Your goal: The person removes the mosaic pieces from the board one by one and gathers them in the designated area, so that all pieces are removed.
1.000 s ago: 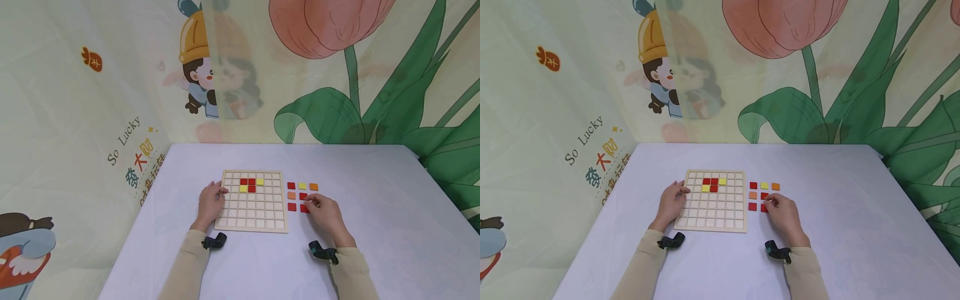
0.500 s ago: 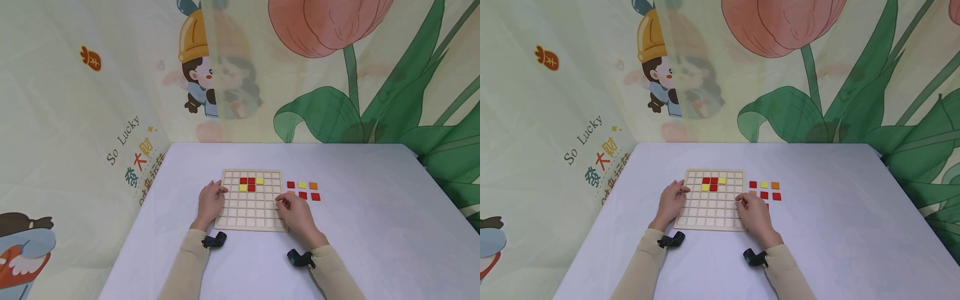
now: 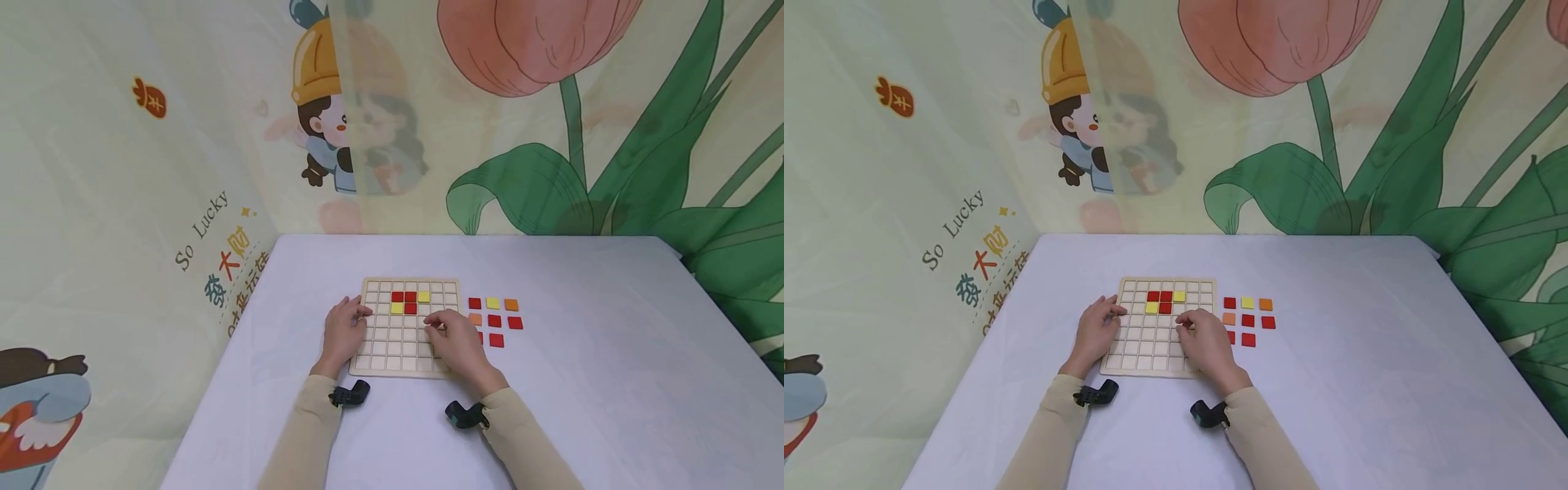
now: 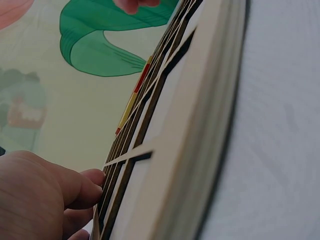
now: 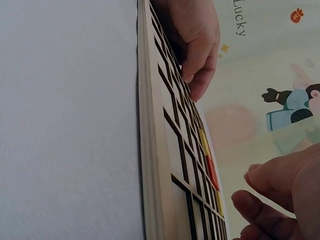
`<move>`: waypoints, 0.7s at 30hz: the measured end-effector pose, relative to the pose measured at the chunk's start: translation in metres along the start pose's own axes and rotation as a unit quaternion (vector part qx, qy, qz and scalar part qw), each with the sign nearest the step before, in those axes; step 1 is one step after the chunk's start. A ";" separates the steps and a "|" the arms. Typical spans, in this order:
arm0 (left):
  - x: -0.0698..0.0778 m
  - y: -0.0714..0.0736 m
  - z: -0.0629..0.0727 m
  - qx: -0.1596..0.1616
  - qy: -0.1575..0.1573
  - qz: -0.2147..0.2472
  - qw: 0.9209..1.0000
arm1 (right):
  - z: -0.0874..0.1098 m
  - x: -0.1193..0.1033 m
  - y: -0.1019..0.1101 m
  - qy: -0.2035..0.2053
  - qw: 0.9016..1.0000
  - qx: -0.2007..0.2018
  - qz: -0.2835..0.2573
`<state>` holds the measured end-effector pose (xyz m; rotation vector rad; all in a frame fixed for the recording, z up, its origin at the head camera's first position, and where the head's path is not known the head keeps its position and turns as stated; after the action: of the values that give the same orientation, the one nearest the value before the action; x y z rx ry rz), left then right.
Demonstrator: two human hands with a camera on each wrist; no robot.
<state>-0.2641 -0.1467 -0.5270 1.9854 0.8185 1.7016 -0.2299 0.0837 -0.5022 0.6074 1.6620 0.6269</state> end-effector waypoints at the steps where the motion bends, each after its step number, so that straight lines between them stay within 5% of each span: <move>1: 0.000 0.000 0.000 0.000 0.001 0.001 1.000 | -0.001 -0.001 -0.001 -0.001 1.000 0.001 0.000; 21: 0.000 0.000 0.002 0.004 -0.016 -0.005 1.000 | -0.042 0.012 -0.006 -0.006 1.000 -0.012 0.028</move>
<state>-0.2619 -0.1468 -0.5272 2.0048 0.8225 1.6605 -0.2740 0.0844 -0.5078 0.6412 1.6295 0.6814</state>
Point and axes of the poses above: each hand's wrist, its own z-axis away from the middle knuckle, its own y-axis out of the back of the hand, x = y × z, the point moved 2 cm from there along -z, towards the middle knuckle, and after that the axes turned 2 degrees about z, right-handed, at the moved point
